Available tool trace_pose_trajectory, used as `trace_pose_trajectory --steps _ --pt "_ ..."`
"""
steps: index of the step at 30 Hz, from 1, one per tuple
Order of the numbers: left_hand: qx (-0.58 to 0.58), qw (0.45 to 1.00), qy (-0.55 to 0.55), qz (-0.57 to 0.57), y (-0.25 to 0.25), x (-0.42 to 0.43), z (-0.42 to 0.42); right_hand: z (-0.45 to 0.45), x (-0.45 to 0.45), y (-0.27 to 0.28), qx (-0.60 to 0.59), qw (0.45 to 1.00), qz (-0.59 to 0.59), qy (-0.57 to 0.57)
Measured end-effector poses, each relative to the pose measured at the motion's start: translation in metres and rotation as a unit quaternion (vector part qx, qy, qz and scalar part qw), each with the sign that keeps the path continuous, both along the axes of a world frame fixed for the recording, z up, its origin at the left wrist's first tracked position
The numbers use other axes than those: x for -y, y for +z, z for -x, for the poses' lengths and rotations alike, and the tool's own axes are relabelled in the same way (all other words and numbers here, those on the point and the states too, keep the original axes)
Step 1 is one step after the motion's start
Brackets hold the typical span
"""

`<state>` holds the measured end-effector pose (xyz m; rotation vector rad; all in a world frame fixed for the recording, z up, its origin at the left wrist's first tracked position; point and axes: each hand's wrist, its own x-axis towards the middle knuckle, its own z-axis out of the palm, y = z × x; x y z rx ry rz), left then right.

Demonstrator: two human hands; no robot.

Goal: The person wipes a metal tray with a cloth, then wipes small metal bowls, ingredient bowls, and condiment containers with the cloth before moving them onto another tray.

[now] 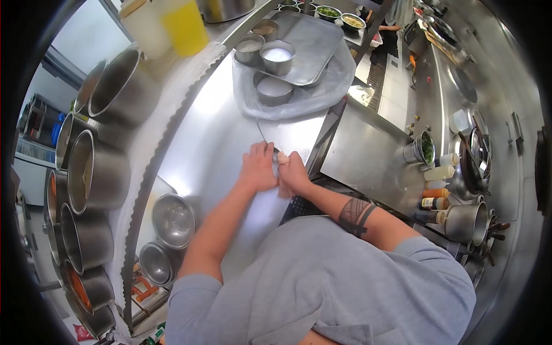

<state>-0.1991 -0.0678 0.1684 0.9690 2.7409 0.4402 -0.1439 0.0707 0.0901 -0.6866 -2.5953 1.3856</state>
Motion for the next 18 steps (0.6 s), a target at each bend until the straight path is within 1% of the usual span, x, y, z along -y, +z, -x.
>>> trace_pose_trajectory --steps 1,2,3,4,6,7,8,10,11,13,14,15,16,18 --pt "-0.002 1.000 -0.004 0.002 0.003 0.001 -0.005 0.008 -0.009 0.008 -0.002 1.000 0.002 -0.004" --pt "-0.026 0.999 -0.014 0.024 0.008 0.003 -0.011 0.023 -0.027 0.019 0.038 0.992 0.023 0.116" --pt "-0.052 0.997 -0.026 0.045 0.013 0.004 -0.014 0.036 -0.040 0.025 0.075 0.969 0.041 0.232" --pt "-0.057 0.997 -0.035 0.046 0.014 0.003 -0.014 0.043 -0.042 0.029 0.070 0.971 0.042 0.223" --pt "0.020 0.999 -0.032 0.033 0.013 0.001 -0.013 0.053 -0.038 0.032 0.028 0.958 -0.031 0.285" --pt "0.021 0.999 -0.038 0.032 0.009 0.001 -0.009 0.042 -0.027 0.030 0.015 0.979 0.001 0.203" --pt "0.010 0.999 -0.023 0.021 0.004 0.003 -0.003 0.026 -0.014 0.028 0.016 0.980 0.001 0.198" --pt "0.002 1.000 -0.011 0.013 -0.003 0.003 -0.002 -0.004 0.008 0.019 0.057 0.998 0.034 -0.003" --pt "-0.017 1.000 0.003 0.005 -0.004 0.002 -0.004 0.000 0.001 0.019 0.058 0.998 0.035 -0.005" --pt "-0.036 0.999 0.010 0.004 0.000 0.005 -0.011 0.028 -0.027 0.024 0.059 0.980 0.004 0.191" --pt "-0.036 0.998 -0.027 0.033 0.010 0.007 -0.014 0.042 -0.038 0.029 0.056 0.957 -0.013 0.285" --pt "-0.036 0.996 -0.062 0.060 0.016 0.006 -0.015 0.051 -0.044 0.038 0.065 0.939 -0.043 0.335" --pt "-0.038 0.995 -0.066 0.059 0.016 0.005 -0.013 0.049 -0.042 0.045 0.064 0.941 -0.044 0.331" --pt "0.013 0.998 -0.055 0.011 0.012 0.004 -0.008 0.038 -0.032 0.051 0.026 0.971 -0.054 0.231"
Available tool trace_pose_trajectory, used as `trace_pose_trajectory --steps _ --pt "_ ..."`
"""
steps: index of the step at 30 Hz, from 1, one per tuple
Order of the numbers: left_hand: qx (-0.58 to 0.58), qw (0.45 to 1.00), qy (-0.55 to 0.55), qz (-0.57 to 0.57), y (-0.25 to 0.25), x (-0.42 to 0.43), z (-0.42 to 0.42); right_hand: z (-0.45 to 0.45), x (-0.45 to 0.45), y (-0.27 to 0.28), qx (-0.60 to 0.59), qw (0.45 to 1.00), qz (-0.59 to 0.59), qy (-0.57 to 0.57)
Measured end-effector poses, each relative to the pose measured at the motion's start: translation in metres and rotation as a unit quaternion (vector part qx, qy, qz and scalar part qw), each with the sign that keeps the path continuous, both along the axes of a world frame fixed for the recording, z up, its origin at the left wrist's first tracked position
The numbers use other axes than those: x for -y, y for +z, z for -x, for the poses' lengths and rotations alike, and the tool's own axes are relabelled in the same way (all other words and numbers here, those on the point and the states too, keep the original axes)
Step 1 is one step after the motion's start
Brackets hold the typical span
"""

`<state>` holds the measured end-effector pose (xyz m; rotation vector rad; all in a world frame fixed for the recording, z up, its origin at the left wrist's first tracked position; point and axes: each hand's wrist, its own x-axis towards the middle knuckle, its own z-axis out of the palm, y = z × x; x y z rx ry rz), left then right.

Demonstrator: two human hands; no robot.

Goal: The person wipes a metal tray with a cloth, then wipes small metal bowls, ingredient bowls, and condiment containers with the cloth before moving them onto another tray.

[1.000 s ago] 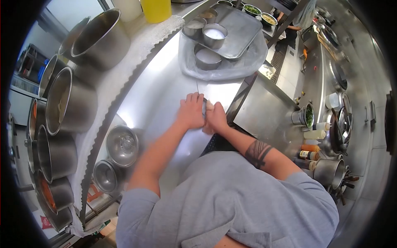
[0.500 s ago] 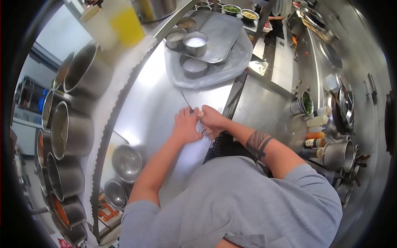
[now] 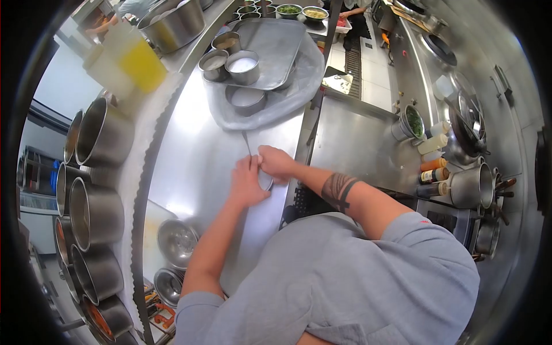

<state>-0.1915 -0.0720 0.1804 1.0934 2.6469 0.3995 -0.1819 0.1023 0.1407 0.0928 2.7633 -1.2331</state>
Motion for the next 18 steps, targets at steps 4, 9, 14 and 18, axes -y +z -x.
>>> trace_pose_trajectory --steps 4,9,14,18 --pt "-0.039 0.995 0.083 -0.037 -0.019 -0.005 0.011 -0.047 0.041 -0.028 -0.001 0.977 0.084 -0.197" --pt "-0.043 0.997 -0.024 0.061 0.003 -0.003 -0.002 0.006 -0.012 0.000 0.173 0.980 0.054 0.083" --pt "-0.032 0.999 0.007 -0.022 -0.017 0.001 0.004 -0.036 0.021 -0.021 -0.010 0.987 0.030 -0.161" --pt "-0.065 0.992 0.095 -0.051 -0.025 -0.002 0.006 -0.055 -0.016 -0.008 0.139 0.945 0.294 -0.034"
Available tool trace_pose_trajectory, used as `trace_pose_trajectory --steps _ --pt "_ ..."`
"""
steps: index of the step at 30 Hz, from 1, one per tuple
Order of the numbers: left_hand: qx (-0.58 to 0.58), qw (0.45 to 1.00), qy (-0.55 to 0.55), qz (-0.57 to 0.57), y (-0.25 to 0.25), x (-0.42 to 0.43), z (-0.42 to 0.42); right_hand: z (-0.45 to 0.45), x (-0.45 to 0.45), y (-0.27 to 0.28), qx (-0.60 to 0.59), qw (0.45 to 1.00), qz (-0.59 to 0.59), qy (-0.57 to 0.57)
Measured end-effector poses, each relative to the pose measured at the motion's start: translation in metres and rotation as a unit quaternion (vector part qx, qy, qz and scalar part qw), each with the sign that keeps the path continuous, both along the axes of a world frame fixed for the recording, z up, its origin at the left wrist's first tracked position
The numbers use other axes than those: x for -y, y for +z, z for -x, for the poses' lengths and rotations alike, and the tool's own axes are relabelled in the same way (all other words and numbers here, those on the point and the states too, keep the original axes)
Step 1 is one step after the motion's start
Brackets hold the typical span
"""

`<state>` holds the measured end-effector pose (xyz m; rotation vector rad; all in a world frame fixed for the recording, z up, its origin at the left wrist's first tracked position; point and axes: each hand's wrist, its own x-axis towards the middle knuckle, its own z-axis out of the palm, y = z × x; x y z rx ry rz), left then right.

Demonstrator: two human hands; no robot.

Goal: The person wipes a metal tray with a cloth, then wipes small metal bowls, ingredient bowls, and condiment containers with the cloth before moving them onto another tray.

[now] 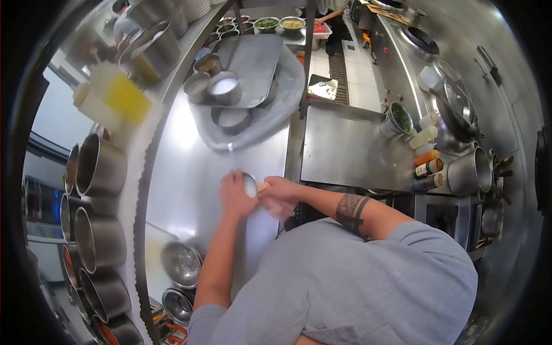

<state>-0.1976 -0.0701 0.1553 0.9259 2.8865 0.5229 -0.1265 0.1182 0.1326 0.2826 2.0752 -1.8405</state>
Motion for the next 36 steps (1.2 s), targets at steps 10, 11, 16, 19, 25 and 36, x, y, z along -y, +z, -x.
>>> trace_pose_trajectory --steps 10,11,16,19,25,36 --pt "-0.060 0.980 -0.148 -0.117 0.076 -0.040 -0.046 -0.024 -0.033 -0.006 0.034 0.900 0.395 -0.182" --pt "-0.074 0.976 -0.162 -0.126 0.087 -0.046 -0.052 -0.024 -0.043 -0.004 0.040 0.888 0.437 -0.140" --pt "-0.098 0.954 -0.224 -0.175 0.134 -0.079 -0.073 -0.020 -0.050 0.017 0.098 0.798 0.592 -0.060" --pt "-0.116 0.953 -0.216 -0.180 0.147 -0.094 -0.073 -0.032 -0.019 -0.006 -0.022 0.700 0.710 -0.070" --pt "-0.129 0.950 -0.210 -0.189 0.161 -0.086 -0.072 -0.077 -0.069 0.082 -0.002 0.711 0.698 -0.085" --pt "-0.092 0.972 -0.120 -0.179 0.143 -0.066 -0.051 -0.099 -0.036 0.053 0.090 0.704 0.698 -0.096"
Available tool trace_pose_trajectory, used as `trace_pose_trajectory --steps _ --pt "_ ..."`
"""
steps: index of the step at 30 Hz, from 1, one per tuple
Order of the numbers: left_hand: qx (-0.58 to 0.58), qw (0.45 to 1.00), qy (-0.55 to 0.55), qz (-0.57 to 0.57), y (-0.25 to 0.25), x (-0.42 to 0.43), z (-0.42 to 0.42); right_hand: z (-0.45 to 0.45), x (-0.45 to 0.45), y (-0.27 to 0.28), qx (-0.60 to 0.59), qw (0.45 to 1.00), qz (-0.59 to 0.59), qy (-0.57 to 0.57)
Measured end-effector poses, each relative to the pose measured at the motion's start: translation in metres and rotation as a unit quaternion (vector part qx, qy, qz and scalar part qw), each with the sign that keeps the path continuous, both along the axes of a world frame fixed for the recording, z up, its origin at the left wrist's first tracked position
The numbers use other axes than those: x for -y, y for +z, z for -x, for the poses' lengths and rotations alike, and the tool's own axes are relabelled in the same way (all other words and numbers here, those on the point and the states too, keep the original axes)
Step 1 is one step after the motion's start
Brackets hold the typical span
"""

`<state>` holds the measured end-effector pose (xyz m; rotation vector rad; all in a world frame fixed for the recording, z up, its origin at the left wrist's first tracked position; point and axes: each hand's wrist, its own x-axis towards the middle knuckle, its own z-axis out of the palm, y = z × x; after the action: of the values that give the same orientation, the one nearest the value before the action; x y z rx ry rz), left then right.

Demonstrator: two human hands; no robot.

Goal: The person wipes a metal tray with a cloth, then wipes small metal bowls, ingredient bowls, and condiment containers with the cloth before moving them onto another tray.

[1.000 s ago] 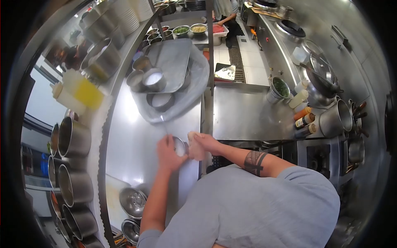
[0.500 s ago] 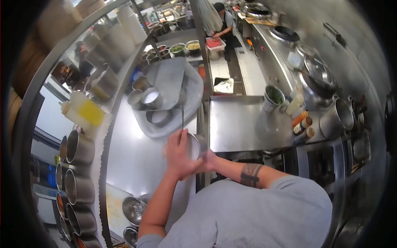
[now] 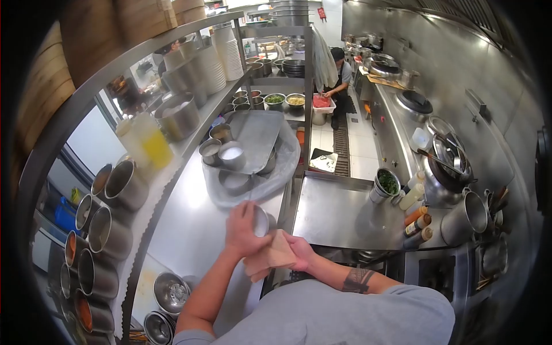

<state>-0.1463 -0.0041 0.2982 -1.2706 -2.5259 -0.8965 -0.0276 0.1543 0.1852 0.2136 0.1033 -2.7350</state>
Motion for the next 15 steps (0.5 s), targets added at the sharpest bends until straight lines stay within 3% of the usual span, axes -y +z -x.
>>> trace_pose_trajectory --steps 5,9,12,15 --pt "-0.006 0.990 0.116 0.074 -0.038 0.035 0.013 -0.022 -0.049 -0.003 -0.006 1.000 0.002 -0.027" --pt "0.048 0.977 0.169 0.121 -0.101 0.046 0.017 -0.041 -0.079 0.049 -0.025 0.995 -0.041 -0.082" --pt "0.069 0.969 0.200 0.126 -0.139 0.046 0.018 -0.050 -0.094 0.038 -0.006 0.989 -0.066 -0.133" --pt "0.091 0.968 0.208 0.106 -0.144 0.047 0.021 -0.064 -0.106 0.011 0.008 0.989 -0.059 -0.137"
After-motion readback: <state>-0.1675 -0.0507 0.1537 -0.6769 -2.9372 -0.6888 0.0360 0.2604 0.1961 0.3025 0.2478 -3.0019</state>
